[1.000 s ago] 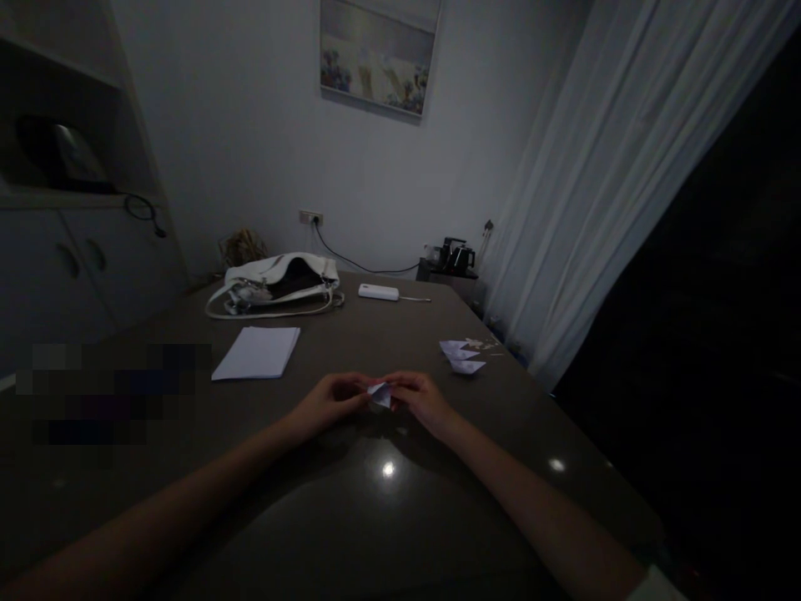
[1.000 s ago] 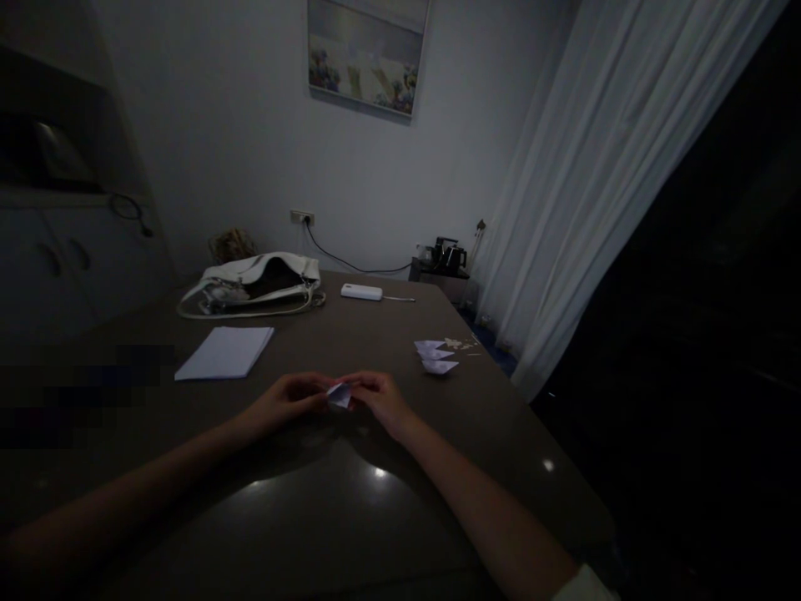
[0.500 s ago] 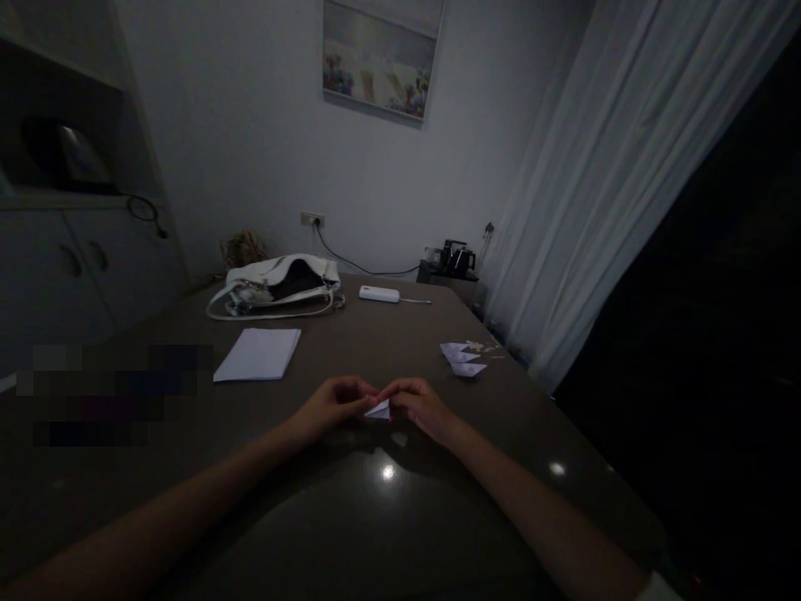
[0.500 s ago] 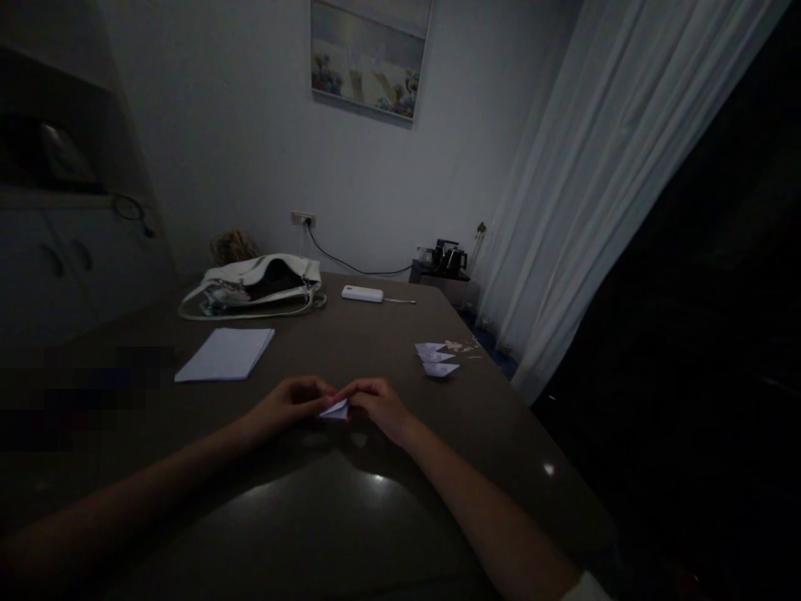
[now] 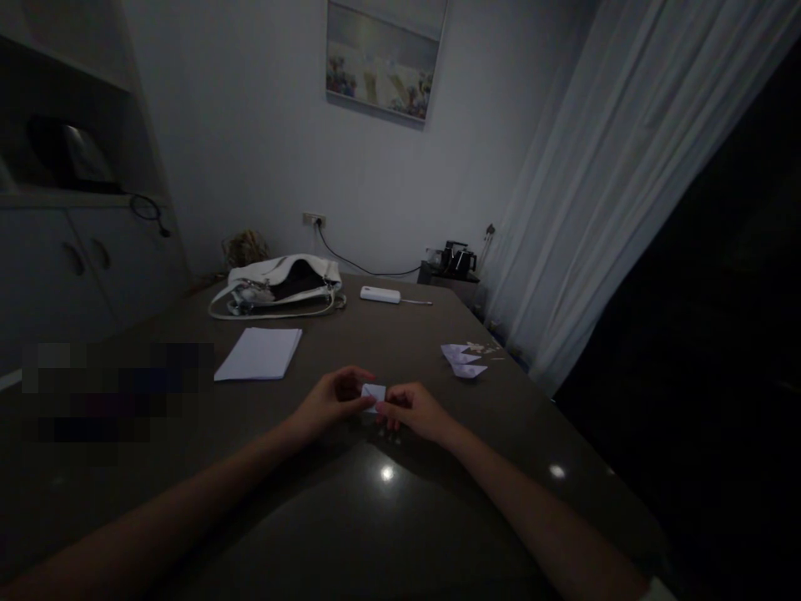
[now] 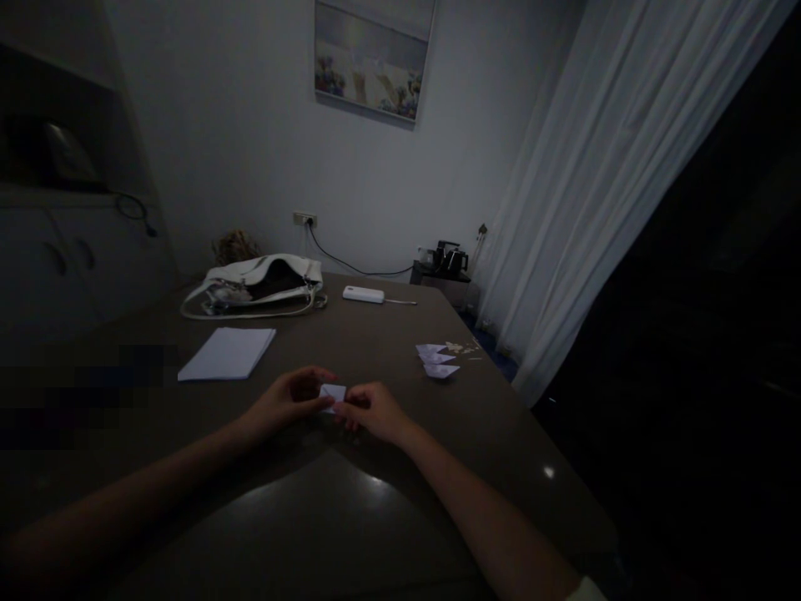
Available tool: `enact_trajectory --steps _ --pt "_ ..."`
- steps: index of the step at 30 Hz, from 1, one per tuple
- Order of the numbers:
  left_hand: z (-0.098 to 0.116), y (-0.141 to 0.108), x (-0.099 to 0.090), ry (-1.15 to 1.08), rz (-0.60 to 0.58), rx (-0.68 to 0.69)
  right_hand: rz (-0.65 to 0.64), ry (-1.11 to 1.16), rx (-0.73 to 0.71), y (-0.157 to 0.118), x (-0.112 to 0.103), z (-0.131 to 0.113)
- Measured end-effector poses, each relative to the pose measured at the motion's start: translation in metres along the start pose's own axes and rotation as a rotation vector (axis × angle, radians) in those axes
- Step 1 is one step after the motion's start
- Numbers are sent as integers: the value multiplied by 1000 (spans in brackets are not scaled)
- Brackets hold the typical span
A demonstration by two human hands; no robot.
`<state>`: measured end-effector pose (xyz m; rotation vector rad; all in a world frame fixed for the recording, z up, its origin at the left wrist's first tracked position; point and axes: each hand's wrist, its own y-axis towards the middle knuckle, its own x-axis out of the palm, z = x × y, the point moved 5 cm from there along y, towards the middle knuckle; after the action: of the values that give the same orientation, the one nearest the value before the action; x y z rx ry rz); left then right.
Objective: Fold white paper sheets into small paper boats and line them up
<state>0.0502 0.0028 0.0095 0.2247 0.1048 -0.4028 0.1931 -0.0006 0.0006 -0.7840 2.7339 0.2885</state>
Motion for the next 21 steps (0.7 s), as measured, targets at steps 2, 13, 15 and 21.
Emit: enact_trajectory --steps 2,13,15,21 --pt "-3 1 0 2 -4 -22 17 -21 -10 -1 0 -2" --pt "2 -1 0 178 -37 -36 35 -144 -83 -3 -1 -7" --pt "6 -2 0 187 -22 -21 53 -178 -80 -4 -1 -8" --pt "12 -4 -1 132 19 3 6 -193 -84 -6 5 -12"
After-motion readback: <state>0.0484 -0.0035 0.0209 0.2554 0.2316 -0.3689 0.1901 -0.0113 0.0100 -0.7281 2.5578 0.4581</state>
